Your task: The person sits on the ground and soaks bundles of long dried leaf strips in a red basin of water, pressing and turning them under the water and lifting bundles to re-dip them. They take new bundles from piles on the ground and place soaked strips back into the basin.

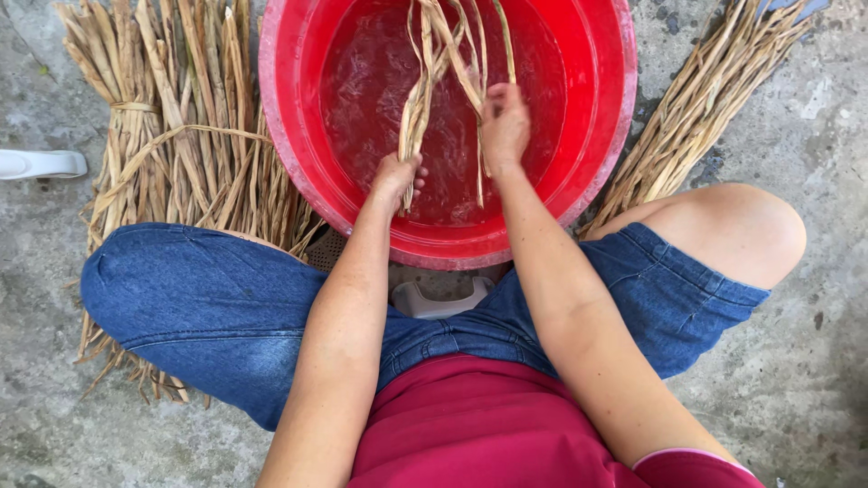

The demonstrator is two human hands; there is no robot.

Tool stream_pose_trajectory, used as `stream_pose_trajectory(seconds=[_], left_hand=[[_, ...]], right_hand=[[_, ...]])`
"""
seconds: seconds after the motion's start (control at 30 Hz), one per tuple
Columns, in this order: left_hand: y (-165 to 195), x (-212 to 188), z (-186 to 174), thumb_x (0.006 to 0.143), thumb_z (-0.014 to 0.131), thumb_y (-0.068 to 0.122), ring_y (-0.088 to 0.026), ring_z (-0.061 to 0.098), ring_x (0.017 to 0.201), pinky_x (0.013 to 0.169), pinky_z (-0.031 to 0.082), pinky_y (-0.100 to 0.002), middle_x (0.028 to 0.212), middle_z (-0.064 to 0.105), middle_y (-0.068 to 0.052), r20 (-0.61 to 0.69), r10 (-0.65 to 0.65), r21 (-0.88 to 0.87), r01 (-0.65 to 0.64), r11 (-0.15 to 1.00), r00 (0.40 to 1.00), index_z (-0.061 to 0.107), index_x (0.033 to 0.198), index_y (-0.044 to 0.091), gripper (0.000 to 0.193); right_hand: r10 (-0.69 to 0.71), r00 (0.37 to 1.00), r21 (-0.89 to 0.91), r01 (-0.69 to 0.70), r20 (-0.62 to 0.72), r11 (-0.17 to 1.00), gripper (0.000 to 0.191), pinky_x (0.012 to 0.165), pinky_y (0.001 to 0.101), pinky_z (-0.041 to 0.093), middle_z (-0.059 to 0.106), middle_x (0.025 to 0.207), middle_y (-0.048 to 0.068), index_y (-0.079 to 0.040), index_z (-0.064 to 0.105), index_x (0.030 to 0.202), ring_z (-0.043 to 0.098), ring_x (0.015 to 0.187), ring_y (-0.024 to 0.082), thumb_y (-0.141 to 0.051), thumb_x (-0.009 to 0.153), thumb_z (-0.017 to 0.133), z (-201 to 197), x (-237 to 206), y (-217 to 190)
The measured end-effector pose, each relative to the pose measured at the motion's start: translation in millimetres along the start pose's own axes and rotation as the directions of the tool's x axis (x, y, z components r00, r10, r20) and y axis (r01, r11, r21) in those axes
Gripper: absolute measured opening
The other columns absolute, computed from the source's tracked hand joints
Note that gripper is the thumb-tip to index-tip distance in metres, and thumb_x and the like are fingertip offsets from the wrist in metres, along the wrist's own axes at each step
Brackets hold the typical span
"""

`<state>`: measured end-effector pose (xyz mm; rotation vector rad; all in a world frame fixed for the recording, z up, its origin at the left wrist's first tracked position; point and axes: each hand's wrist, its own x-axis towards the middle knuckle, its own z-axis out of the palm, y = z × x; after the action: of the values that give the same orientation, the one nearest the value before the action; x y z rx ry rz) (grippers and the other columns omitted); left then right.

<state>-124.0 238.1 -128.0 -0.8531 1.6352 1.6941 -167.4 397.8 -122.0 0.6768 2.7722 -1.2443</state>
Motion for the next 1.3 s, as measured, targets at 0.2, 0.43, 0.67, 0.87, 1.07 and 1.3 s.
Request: stream_pose_trajectory(seconds=[0.2, 0.43, 0.67, 0.87, 1.07, 1.3], left_hand=[[-1.2, 4.0, 1.6, 0.098, 0.069, 0.024, -0.017, 0.070, 0.068, 0.053, 0.058, -0.032, 0.085, 0.072, -0.006, -0.028, -0.007, 0.091, 0.010, 0.996, 1.000, 0.066, 0.111, 0.005, 0.022], [-4.7, 3.4, 1.8, 0.098, 0.061, 0.016, -0.014, 0.060, 0.054, 0.045, 0.049, -0.033, 0.075, 0.069, -0.006, -0.037, 0.000, 0.176, 0.006, 0.984, 0.999, 0.058, 0.100, 0.009, 0.008], [3.2, -1.6, 2.3, 0.096, 0.071, 0.043, -0.010, 0.051, 0.052, 0.045, 0.046, -0.028, 0.071, 0.063, -0.002, 0.022, -0.018, 0.162, 0.014, 0.987, 1.000, 0.065, 0.104, 0.008, 0.036], [9.4, -6.2, 3.9, 0.090, 0.076, 0.044, -0.009, 0.060, 0.059, 0.052, 0.052, -0.028, 0.080, 0.073, -0.002, 0.216, 0.032, 0.128, -0.061, 0.990, 0.976, 0.067, 0.105, 0.011, 0.037], [8.5, -0.6, 2.7, 0.085, 0.076, 0.029, -0.014, 0.072, 0.065, 0.057, 0.061, -0.034, 0.083, 0.076, -0.005, 0.378, 0.025, -0.054, -0.004, 0.999, 0.926, 0.068, 0.106, 0.008, 0.030], [10.2, 4.5, 2.1, 0.098, 0.071, 0.046, -0.011, 0.052, 0.053, 0.049, 0.051, -0.032, 0.069, 0.058, -0.001, 0.091, -0.004, 0.108, -0.006, 0.994, 0.996, 0.062, 0.101, 0.007, 0.040]], right_hand=[[-0.064, 0.774, -0.100, 0.162, 0.630, 0.982, 0.013, 0.083, 0.0384, 0.058, 0.078, 0.093, 0.008, -0.018, 0.074, 0.098, 0.074, 0.082, 0.024, -0.016, 0.086, 0.077, 38.4, -54.2, 6.6], [0.078, 0.996, -0.134, -0.071, 0.049, 0.988, 0.029, 0.083, 0.0437, 0.057, 0.074, 0.107, 0.011, -0.019, 0.067, 0.110, 0.072, 0.096, 0.028, -0.021, 0.085, 0.081, -2.9, -7.9, 31.1], [0.230, 0.972, -0.381, -0.199, 0.038, 0.903, 0.031, 0.088, 0.0505, 0.055, 0.072, 0.111, 0.012, -0.016, 0.066, 0.109, 0.070, 0.104, 0.033, -0.021, 0.083, 0.082, -21.6, 3.4, 57.3], [0.228, 0.926, -0.090, -0.211, 0.300, 0.973, 0.011, 0.066, 0.0327, 0.062, 0.078, 0.095, 0.010, -0.014, 0.072, 0.098, 0.076, 0.079, 0.021, -0.020, 0.090, 0.076, -3.5, -9.5, 28.2], [0.218, 0.854, 0.125, -0.310, 0.472, 0.943, 0.006, 0.058, 0.0318, 0.056, 0.075, 0.095, 0.010, -0.013, 0.070, 0.100, 0.070, 0.073, 0.022, -0.011, 0.098, 0.064, 3.9, -20.8, 1.5], [0.180, 0.976, -0.218, -0.150, 0.124, 0.964, 0.031, 0.088, 0.0508, 0.054, 0.074, 0.101, 0.019, -0.007, 0.066, 0.099, 0.071, 0.100, 0.038, -0.026, 0.081, 0.082, -3.7, -10.9, 27.2]])
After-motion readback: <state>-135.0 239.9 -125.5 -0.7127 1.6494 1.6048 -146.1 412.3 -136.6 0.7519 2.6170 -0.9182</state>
